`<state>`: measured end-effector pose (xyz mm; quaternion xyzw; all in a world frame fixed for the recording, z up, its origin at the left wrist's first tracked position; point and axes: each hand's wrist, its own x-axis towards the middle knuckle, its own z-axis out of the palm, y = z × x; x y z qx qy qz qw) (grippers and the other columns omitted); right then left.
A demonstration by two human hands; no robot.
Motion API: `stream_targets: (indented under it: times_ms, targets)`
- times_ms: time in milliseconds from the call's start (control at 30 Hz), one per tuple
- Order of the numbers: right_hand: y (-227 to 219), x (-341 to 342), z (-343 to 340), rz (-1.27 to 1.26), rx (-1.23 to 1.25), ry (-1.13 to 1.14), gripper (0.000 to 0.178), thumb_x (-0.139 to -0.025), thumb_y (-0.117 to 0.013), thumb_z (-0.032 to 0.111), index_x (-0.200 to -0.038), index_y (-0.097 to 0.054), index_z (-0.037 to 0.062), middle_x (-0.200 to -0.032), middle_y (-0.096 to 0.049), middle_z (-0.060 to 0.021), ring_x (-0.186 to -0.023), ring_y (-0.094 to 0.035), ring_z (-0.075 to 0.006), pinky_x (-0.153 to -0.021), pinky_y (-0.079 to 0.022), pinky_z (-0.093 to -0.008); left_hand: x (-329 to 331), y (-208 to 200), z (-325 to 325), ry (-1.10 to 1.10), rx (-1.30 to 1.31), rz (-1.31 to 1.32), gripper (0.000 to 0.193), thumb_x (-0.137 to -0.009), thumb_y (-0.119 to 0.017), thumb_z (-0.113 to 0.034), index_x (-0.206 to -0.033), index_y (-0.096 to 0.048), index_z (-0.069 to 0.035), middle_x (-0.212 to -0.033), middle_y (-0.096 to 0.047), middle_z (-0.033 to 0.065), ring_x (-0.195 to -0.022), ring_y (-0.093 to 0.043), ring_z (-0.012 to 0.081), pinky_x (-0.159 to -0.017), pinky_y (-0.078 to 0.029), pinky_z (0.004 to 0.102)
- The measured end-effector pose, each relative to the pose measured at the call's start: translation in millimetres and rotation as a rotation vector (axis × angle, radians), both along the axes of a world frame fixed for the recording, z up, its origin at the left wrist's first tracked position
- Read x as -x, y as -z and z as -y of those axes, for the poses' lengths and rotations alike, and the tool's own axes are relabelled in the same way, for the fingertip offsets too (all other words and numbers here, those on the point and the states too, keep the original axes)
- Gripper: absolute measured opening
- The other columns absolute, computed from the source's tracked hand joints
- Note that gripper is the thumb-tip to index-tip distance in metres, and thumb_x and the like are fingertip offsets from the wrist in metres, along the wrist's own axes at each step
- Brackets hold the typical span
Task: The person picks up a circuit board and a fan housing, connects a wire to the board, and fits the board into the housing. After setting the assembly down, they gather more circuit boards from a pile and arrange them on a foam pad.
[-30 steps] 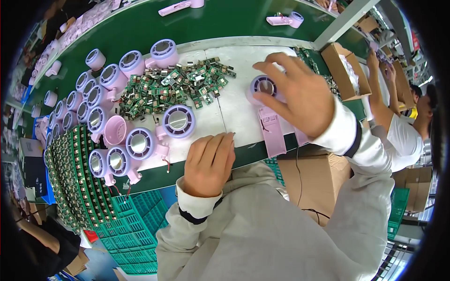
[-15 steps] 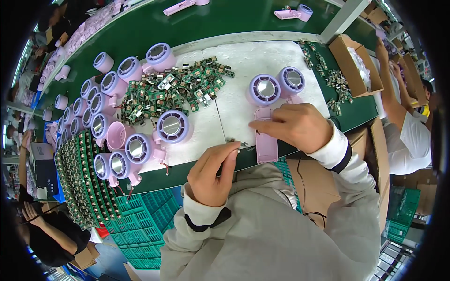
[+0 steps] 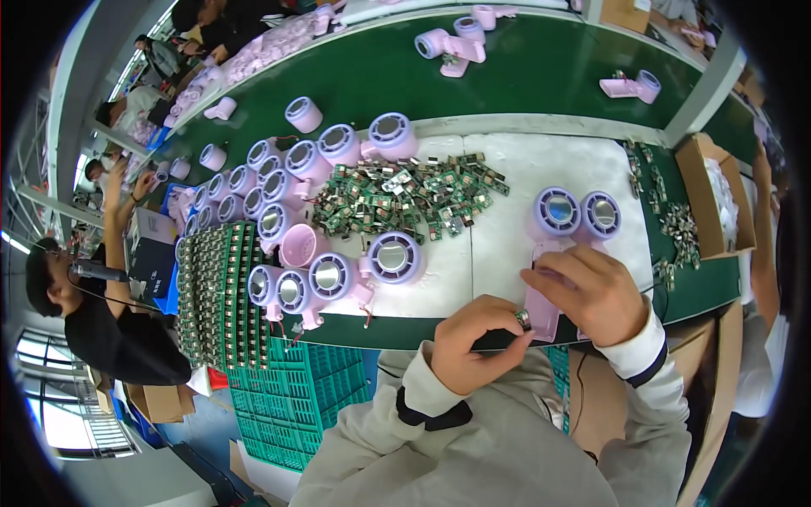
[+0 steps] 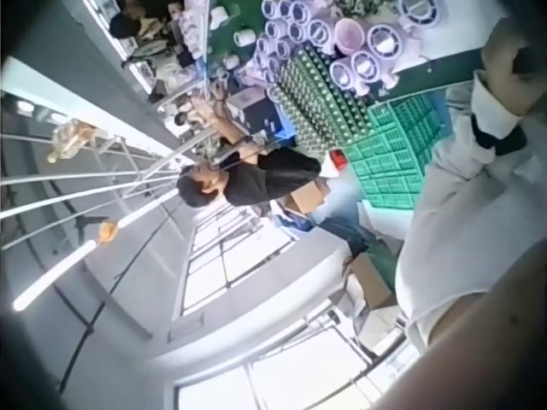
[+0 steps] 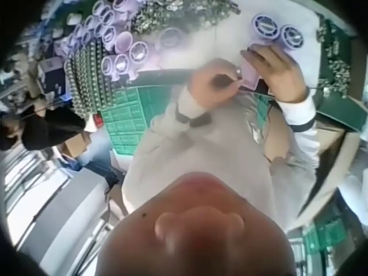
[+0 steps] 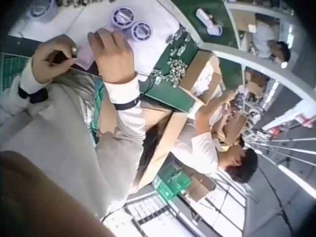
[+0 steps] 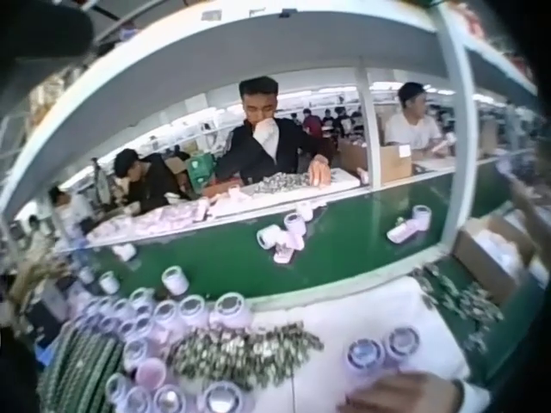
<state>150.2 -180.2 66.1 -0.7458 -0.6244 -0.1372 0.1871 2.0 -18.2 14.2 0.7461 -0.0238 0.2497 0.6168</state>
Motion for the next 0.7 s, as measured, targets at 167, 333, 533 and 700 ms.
stream_targets:
  times_ms: [167,333,533,700]
  targets:
    - [-2,1,1,-0.033,0.024,-0.009,0.035,-0.073,-0.067,0.008,-0.108,-0.074,0.0044,-0.103,-0.071,-0.0085,-0.087,-0.068,-0.0259,-0.074,-0.057,-0.0364,-3,6,-1,0.101,0.049,0.076,0.027,-0.080,-0.077,0.010,-0.103,-0.067,-0.003,-0.101,-0.070,0.0124,-0.086,-0.069,0.0249,-0.075,-0.055,0.0327]
    - [4,6,1,-0.072,0.046,0.004,0.026,-0.075,-0.071,0.004,-0.101,-0.072,0.0028,-0.100,-0.071,-0.0102,-0.084,-0.068,-0.0280,-0.074,-0.057,-0.0371,-2,6,8,0.181,-0.008,-0.014,0.031,-0.084,-0.075,0.008,-0.111,-0.069,-0.003,-0.104,-0.071,0.0118,-0.090,-0.070,0.0239,-0.078,-0.055,0.0324]
    - [-2,22,-8,-0.272,-0.010,0.056,0.018,-0.079,-0.076,0.001,-0.096,-0.071,0.0027,-0.085,-0.067,-0.0100,-0.071,-0.066,-0.0274,-0.065,-0.054,-0.0381,4,2,-2,0.239,0.048,-0.054,0.030,-0.086,-0.073,0.006,-0.115,-0.070,-0.002,-0.104,-0.071,0.0097,-0.091,-0.070,0.0215,-0.080,-0.055,0.0321]
    - [1,28,-16,-0.329,-0.018,0.141,0.019,-0.078,-0.078,-0.001,-0.096,-0.071,0.0035,-0.075,-0.063,-0.0081,-0.062,-0.064,-0.0244,-0.056,-0.050,-0.0365,1,1,-7,0.076,0.194,-0.147,0.038,-0.088,-0.072,0.006,-0.124,-0.063,-0.002,-0.106,-0.070,0.0097,-0.095,-0.070,0.0156,-0.083,-0.056,0.0304]
